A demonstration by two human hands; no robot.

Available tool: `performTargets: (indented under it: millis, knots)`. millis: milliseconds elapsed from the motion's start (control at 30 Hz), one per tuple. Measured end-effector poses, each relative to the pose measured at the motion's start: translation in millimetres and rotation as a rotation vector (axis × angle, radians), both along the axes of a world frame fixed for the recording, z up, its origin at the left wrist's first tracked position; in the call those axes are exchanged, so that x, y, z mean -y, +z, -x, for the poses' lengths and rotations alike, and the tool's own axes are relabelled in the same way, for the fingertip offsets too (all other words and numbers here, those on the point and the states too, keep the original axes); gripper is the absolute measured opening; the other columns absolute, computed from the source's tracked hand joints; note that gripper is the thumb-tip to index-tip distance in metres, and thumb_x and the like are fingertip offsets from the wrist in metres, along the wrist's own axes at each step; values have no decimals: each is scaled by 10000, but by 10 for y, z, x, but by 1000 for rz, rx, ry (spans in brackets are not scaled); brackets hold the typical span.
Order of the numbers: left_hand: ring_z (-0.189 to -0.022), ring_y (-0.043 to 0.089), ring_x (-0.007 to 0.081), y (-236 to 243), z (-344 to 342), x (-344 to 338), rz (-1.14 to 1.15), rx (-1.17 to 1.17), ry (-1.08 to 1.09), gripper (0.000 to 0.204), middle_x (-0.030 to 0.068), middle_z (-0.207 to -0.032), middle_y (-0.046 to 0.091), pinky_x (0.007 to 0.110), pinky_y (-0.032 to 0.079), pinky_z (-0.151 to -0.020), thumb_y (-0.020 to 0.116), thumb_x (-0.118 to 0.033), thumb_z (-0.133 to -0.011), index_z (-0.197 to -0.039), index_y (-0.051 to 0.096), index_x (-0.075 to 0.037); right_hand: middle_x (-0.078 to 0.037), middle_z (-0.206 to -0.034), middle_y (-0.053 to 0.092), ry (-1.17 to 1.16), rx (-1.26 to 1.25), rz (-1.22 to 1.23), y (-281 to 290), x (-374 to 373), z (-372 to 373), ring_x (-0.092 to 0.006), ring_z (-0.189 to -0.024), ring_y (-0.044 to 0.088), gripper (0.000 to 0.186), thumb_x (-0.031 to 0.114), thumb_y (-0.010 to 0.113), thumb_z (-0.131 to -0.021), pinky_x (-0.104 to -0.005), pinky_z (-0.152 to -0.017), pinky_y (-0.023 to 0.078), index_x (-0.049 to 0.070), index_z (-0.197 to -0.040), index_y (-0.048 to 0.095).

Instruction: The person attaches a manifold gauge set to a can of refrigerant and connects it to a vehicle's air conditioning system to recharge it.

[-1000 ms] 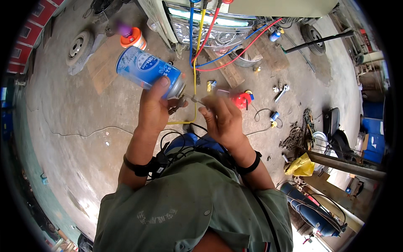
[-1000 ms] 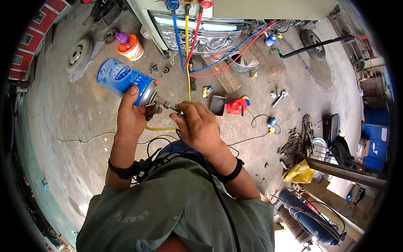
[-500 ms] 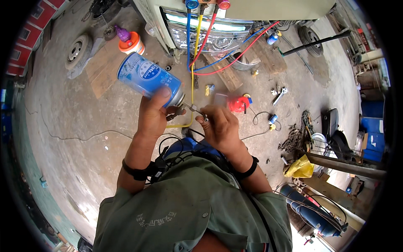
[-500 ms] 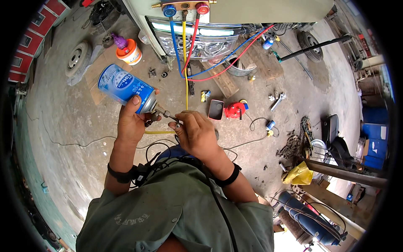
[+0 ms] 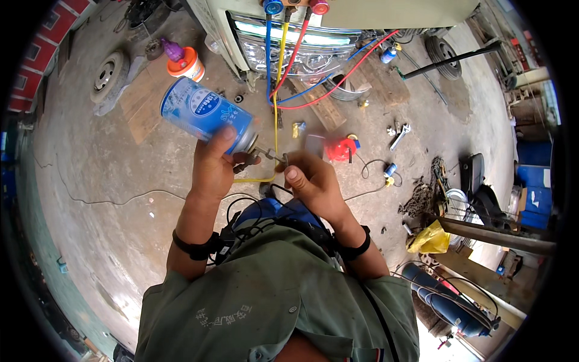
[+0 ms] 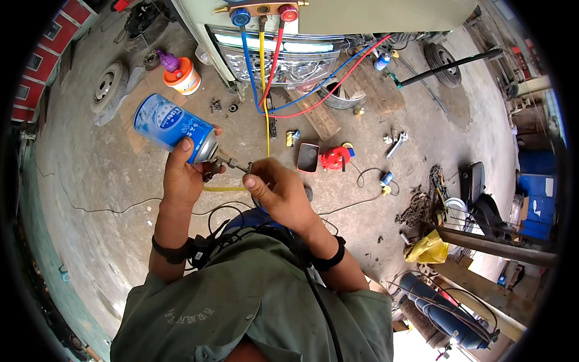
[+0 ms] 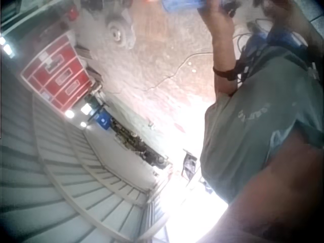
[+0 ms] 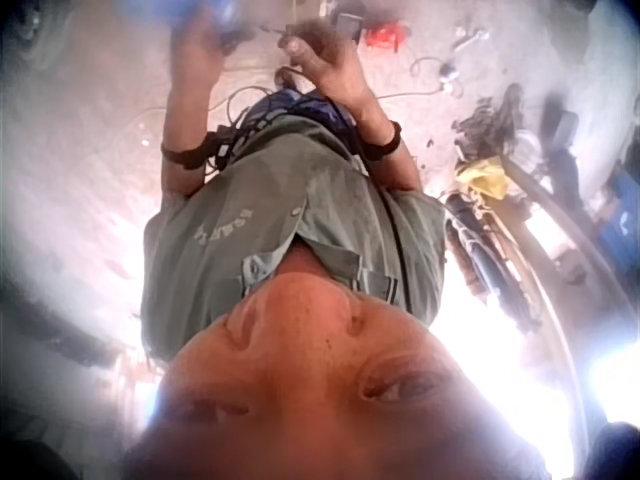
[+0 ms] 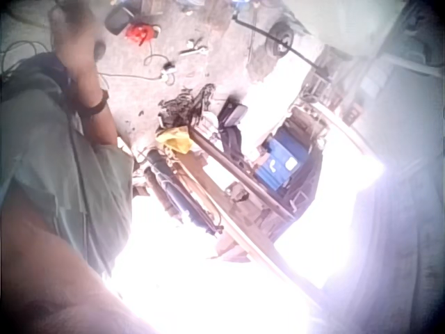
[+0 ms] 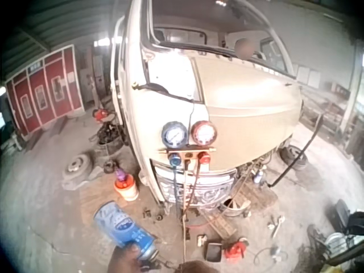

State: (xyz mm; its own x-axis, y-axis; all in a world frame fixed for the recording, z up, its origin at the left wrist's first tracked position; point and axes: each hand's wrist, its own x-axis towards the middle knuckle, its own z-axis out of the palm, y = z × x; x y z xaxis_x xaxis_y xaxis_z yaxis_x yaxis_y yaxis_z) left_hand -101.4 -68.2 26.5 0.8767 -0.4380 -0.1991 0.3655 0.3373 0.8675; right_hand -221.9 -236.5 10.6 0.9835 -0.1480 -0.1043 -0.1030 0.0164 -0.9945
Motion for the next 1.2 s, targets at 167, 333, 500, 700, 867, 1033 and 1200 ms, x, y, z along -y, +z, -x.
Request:
performTargets:
  millis: [167, 333, 500, 700, 867, 1033, 1200]
  knots:
    - [-823, 676, 189, -20, 16, 0, -7, -39, 5, 551, 150, -1163, 639, 352, 603, -630, 627, -431, -869, -1225, 523, -23, -116, -801, 644, -175, 338, 649, -5, -78, -88, -253, -645, 616, 280, 273, 625, -941, -370, -569, 484, -4, -929, 582]
    - [-815, 667, 178, -19, 42, 48, -70, -7, 13, 545, 145, -1164, 639, 355, 600, -627, 624, -436, -869, -1217, 533, -28, -80, -632, 600, -93, -88, -255, -57, -224, -165, -171, -499, 554, 486, 383, 431, -1029, -319, -482, 425, 9, -755, 574]
    - [-800, 659, 176, 19, 60, 17, -65, 36, -57, 580, 158, -1182, 624, 349, 597, -627, 626, -467, -858, -1214, 533, -19, -143, -736, 645, -1, -296, -548, 196, -164, -143, -130, -507, 497, 664, 602, 348, -981, -242, -447, 348, -1, -899, 613]
    - [-818, 674, 196, 48, 64, 30, -17, 53, -50, 619, 157, -1180, 618, 337, 599, -624, 645, -486, -833, -1220, 518, -19, -148, -782, 649, 335, -421, -1224, -101, 19, -30, -120, -460, 457, 749, 721, 428, -885, -206, -388, 311, -6, -957, 593]
    - [-835, 688, 222, 75, 0, -9, 39, 142, -81, 657, 167, -1205, 601, 339, 608, -625, 663, -490, -813, -1246, 497, -25, -62, -714, 579, 270, -455, -1749, 108, -80, -62, -58, -454, 368, 446, 485, 566, -933, -183, -376, 250, 41, -894, 537]
    - [-838, 691, 223, 98, 10, -7, -7, 91, -111, 648, 174, -1218, 596, 354, 619, -636, 663, -475, -815, -1253, 495, -27, -92, -758, 618, 186, -191, -926, 102, 35, -81, -129, -488, 460, 225, 211, 660, -901, -246, -428, 362, 29, -954, 539]
    - [-830, 683, 207, 75, 32, 7, 43, 5, -32, 623, 168, -1206, 606, 360, 617, -634, 650, -463, -833, -1249, 502, -23, -151, -894, 681, -130, 363, 553, 187, -48, -62, -219, -685, 625, 306, 82, 720, -828, -328, -581, 504, -9, -1084, 578]
